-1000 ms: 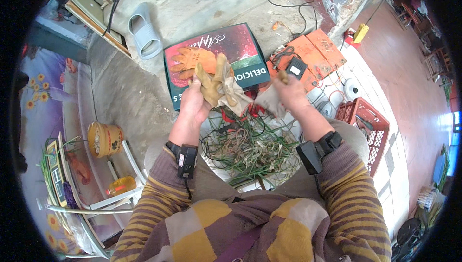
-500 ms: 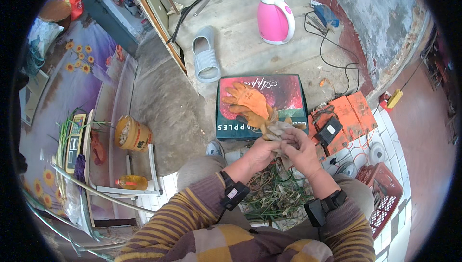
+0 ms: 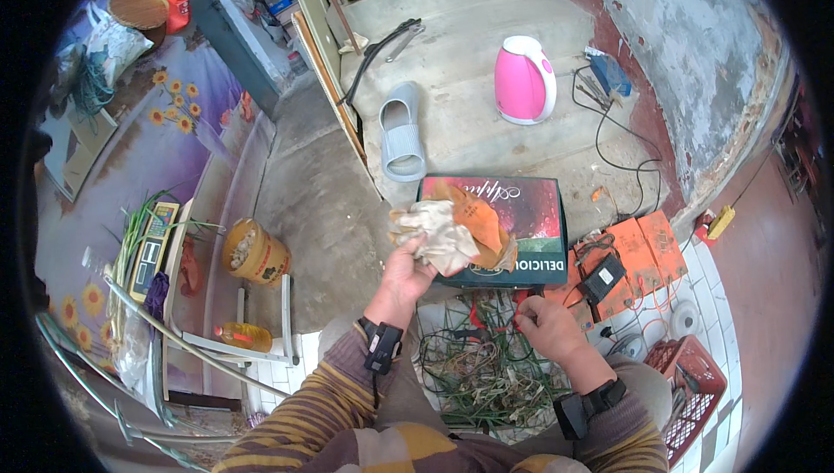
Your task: The person sits on the floor and organizes items, including a box and gloves. They then pick up a power adapter and begin stripping the insulation from the wires using a small tool.
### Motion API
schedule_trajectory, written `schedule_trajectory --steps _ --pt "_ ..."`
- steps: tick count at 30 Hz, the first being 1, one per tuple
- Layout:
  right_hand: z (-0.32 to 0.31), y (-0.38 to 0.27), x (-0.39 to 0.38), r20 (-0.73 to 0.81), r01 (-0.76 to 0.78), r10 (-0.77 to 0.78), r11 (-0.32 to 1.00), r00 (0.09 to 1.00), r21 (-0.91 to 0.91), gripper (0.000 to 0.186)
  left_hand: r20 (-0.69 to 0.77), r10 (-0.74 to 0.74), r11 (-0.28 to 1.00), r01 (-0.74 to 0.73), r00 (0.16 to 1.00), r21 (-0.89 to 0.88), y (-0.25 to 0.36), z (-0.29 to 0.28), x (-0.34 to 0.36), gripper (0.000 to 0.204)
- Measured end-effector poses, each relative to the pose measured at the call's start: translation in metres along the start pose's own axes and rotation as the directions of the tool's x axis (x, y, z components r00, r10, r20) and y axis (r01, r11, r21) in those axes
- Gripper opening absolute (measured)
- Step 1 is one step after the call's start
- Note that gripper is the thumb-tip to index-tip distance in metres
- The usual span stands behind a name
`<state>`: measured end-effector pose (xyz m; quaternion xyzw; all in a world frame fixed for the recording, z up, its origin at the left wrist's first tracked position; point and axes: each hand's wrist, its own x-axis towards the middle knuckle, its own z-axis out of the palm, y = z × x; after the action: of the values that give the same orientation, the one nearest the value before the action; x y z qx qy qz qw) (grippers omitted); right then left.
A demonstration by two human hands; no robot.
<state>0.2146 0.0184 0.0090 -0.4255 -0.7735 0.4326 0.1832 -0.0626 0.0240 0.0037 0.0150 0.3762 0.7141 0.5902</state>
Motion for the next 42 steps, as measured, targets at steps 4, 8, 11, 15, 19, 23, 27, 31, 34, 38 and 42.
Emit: schedule_trajectory --steps 4,8,11,15,19,23,27,31,34,38,42 --pt "0.003 0.000 0.003 -0.010 -0.021 0.020 0.999 1.000 -0.042 0.016 0.117 0.063 0.991 -0.048 0.991 -0.126 0.021 -0.009 -0.003 0.039" --pt "0.006 0.008 0.005 0.009 -0.029 0.030 0.998 1.000 -0.062 0.017 0.216 0.049 0.995 -0.029 0.975 -0.094 0.019 -0.013 -0.004 0.039" --pt "0.006 0.011 0.005 0.043 -0.101 0.102 0.995 0.994 -0.026 0.018 0.216 0.041 0.996 -0.023 0.976 -0.082 0.015 -0.010 -0.007 0.042" --pt "0.005 0.009 0.006 0.033 -0.111 0.111 0.994 0.993 0.017 0.023 0.214 0.029 1.000 -0.030 0.976 0.003 0.011 -0.008 -0.004 0.041" --pt "0.007 0.008 0.011 -0.058 -0.086 0.095 0.987 0.994 0.138 0.049 0.173 -0.038 0.992 0.015 0.984 0.127 0.001 -0.013 -0.001 0.044" --pt "0.007 0.016 0.015 0.190 -0.184 0.081 0.760 0.978 0.623 0.084 0.215 -0.294 0.872 0.169 0.931 0.460 -0.036 -0.011 -0.015 0.042" --pt "0.021 0.009 0.022 -0.105 -0.052 0.094 0.936 0.990 0.348 0.045 0.229 -0.460 0.710 0.200 0.858 0.675 -0.066 -0.004 -0.030 0.032" --pt "-0.002 0.000 0.017 -0.388 0.053 0.087 0.940 0.917 0.336 0.035 0.151 -0.524 0.567 0.211 0.838 0.796 -0.068 -0.013 -0.019 0.023" --pt "-0.045 -0.014 -0.003 -0.590 0.114 0.130 0.927 0.797 0.357 0.035 -0.042 -0.481 0.420 0.272 0.876 0.866 -0.071 -0.030 -0.008 0.022" --pt "-0.129 0.017 -0.090 -0.792 0.014 0.261 0.947 0.552 0.321 0.046 -0.134 -0.456 0.333 0.309 0.880 0.891 -0.077 -0.040 -0.014 0.020" --pt "-0.182 0.099 -0.223 -0.759 -0.252 0.626 0.775 0.181 0.579 0.044 -0.037 -0.451 0.270 0.176 0.892 0.947 -0.090 -0.033 -0.036 0.020"
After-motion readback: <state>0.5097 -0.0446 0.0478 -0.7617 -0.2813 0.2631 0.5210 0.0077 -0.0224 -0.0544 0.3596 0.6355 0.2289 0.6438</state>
